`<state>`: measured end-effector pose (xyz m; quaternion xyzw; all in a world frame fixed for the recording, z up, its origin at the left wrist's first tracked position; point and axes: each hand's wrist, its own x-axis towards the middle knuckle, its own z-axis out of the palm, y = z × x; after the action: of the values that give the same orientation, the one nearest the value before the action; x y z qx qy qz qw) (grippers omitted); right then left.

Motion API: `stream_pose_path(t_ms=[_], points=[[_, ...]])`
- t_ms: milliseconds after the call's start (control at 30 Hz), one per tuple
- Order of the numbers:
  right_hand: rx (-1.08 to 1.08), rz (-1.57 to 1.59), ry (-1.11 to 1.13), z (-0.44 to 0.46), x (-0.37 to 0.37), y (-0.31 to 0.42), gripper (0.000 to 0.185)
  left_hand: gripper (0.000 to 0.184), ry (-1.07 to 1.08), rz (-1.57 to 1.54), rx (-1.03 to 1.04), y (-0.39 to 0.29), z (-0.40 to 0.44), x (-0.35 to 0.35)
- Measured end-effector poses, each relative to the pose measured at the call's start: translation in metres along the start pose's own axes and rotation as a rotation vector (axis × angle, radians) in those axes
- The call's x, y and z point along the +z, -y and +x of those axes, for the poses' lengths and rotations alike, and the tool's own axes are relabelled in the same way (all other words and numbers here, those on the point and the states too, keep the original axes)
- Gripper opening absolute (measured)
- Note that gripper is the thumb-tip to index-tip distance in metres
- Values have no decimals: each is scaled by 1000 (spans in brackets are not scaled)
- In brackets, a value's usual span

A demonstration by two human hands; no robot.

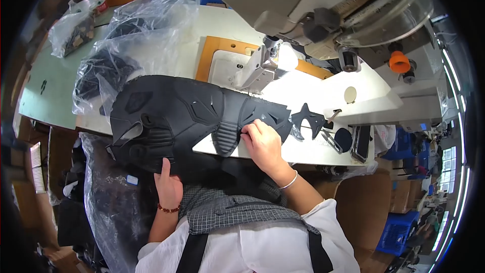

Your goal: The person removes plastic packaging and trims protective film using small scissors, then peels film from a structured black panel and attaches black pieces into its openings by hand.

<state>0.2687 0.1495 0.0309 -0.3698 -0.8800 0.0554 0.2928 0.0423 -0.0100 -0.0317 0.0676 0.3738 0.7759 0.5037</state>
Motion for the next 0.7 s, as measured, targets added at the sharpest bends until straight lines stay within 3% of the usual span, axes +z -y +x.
stream_pose_path(t_ms=[233,333,467,700], points=[[16,-52,16,2,12,-4,21,40,-2,36,-93,15,-3,-11],[-5,185,63,-3,3,-18,15,41,-33,28,-116,18,-3,-13],[259,1001,210,-10,-12,-30,10,39,-43,56,-63,17,-2,-6],[291,1278,130,-8,-15,-25,13,29,-81,69,-72,14,-2,-3]])
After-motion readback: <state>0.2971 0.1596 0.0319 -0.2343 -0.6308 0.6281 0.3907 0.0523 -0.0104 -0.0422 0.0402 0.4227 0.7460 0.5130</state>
